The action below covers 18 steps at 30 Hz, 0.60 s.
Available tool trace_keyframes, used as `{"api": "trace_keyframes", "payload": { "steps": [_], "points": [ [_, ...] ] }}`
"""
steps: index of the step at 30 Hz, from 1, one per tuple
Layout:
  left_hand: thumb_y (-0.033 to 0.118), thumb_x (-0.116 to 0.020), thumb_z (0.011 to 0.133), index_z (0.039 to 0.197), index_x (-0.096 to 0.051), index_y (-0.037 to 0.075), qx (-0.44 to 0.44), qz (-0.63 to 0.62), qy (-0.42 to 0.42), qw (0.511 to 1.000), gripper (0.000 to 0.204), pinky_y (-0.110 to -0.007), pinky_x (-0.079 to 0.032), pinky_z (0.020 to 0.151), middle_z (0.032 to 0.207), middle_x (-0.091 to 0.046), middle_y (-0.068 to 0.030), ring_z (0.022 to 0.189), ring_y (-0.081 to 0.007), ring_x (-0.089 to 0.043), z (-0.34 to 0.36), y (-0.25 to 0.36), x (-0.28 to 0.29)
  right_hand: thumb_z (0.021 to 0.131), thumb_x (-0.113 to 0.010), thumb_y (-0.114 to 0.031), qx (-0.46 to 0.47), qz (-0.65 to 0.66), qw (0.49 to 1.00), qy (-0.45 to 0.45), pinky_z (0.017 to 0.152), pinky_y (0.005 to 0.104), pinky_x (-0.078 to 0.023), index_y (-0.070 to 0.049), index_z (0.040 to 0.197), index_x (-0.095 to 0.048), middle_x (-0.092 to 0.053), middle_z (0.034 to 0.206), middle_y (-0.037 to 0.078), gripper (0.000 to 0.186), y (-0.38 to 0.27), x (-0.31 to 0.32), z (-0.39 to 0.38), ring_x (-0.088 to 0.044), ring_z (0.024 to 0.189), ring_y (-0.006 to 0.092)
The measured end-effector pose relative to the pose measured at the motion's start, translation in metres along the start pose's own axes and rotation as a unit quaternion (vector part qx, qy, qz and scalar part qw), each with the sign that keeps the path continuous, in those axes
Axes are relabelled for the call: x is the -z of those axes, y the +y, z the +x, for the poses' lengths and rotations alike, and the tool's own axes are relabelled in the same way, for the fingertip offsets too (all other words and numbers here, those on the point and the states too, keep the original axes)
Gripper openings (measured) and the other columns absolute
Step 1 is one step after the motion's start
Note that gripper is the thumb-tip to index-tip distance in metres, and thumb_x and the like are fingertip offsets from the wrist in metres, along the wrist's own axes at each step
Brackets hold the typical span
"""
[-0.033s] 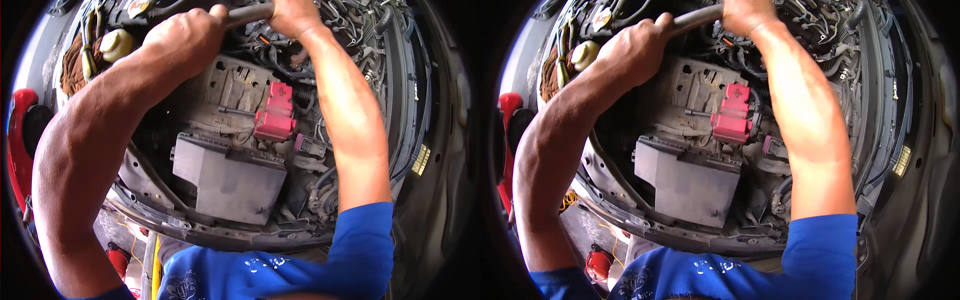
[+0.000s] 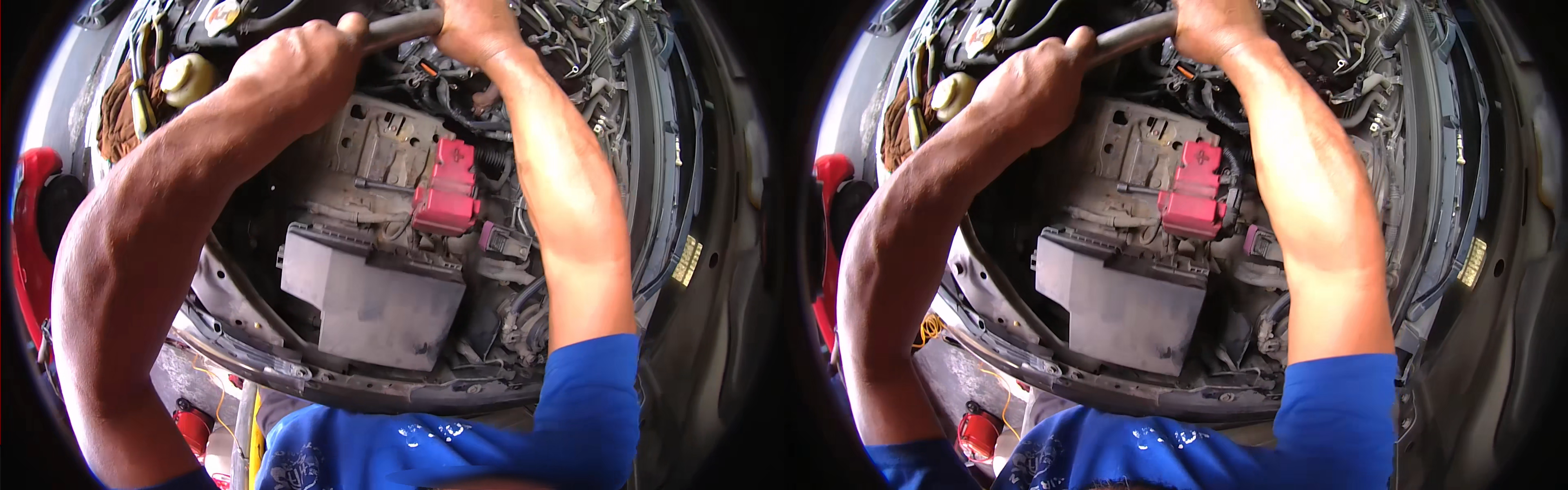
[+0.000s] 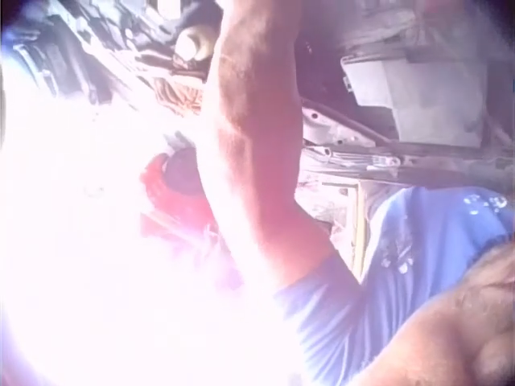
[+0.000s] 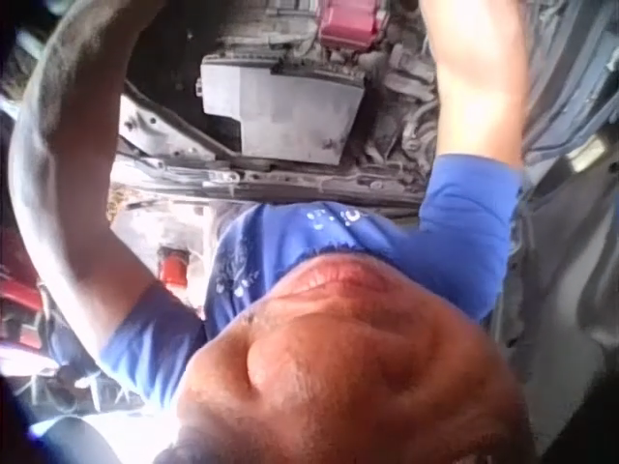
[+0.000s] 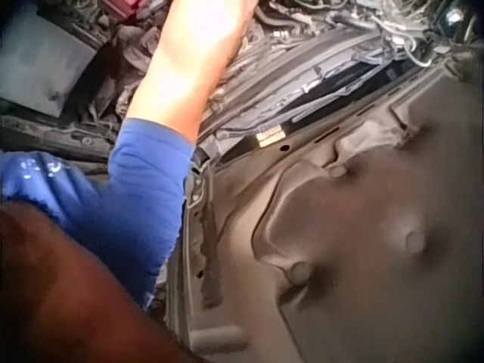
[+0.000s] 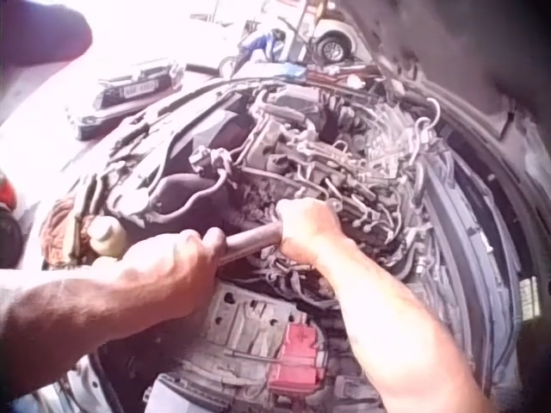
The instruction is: The recorder uses tools to work on components within a car's engine bay, including using a socket wrench and a metal rod for leverage.
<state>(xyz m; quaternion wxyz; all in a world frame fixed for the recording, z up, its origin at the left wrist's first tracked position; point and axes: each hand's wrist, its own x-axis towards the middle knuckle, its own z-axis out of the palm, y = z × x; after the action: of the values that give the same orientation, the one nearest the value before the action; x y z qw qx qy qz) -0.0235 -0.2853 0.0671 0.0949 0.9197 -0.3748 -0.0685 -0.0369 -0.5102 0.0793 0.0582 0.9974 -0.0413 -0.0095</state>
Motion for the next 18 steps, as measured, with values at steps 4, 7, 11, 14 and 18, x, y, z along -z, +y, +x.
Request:
{"api": "trace_keyframes", "payload": {
  "steps": [4,7,11,14,18],
  "points": [
    [0.006,-0.059,0.092,0.121,-0.048,0.005,0.010,-0.026,-0.098,0.995,0.031,-0.052,-0.057,0.075,0.094,-0.069,-0.0251,0.092,-0.0433,-0.070,0.020,0.013,0.009,0.076,-0.071,-0.017,0.027,-0.029,0.999,0.036,0.087,0.0435,-0.058,-0.012,0.100,-0.071,-0.075,0.099,0.011,0.024,0.024,-0.017,-0.005,-0.072,0.099,0.0299],
    [0.002,-0.058,0.091,0.121,-0.048,0.003,0.021,-0.014,-0.107,0.994,0.032,-0.052,-0.057,0.077,0.093,-0.070,-0.0256,0.092,-0.0432,-0.071,0.016,0.011,0.022,0.071,-0.071,-0.015,0.033,0.007,0.996,0.089,0.083,0.0476,-0.056,-0.010,0.088,-0.065,-0.072,0.090,0.013,0.018,0.019,-0.027,-0.001,-0.070,0.094,0.0355],
    [0.003,-0.057,0.093,0.121,-0.052,0.001,0.022,0.003,-0.132,0.991,0.029,-0.049,-0.060,0.078,0.097,-0.071,-0.0247,0.093,-0.0401,-0.073,0.023,0.012,0.026,0.072,-0.071,-0.014,0.030,-0.002,0.997,0.077,0.083,0.0475,-0.057,-0.010,0.089,-0.066,-0.072,0.090,0.014,0.019,0.021,-0.025,0.001,-0.070,0.095,0.0353],
    [0.002,-0.057,0.091,0.120,-0.051,0.002,0.018,0.008,-0.129,0.992,0.030,-0.051,-0.058,0.077,0.095,-0.070,-0.0250,0.091,-0.0422,-0.072,0.030,0.004,0.024,0.072,-0.071,-0.014,0.026,0.015,0.998,0.055,0.084,0.0476,-0.057,-0.010,0.090,-0.066,-0.072,0.090,0.014,0.019,0.019,-0.022,0.006,-0.071,0.095,0.0356],
    [0.002,-0.057,0.090,0.122,-0.051,0.006,0.013,0.013,-0.115,0.993,0.033,-0.054,-0.057,0.075,0.094,-0.069,-0.0247,0.090,-0.0437,-0.071,0.035,-0.013,0.028,0.072,-0.070,-0.013,0.007,0.019,0.998,0.051,0.082,0.0480,-0.058,-0.009,0.092,-0.067,-0.073,0.091,0.015,0.020,0.008,-0.020,0.013,-0.072,0.093,0.0356]
  ]
}}
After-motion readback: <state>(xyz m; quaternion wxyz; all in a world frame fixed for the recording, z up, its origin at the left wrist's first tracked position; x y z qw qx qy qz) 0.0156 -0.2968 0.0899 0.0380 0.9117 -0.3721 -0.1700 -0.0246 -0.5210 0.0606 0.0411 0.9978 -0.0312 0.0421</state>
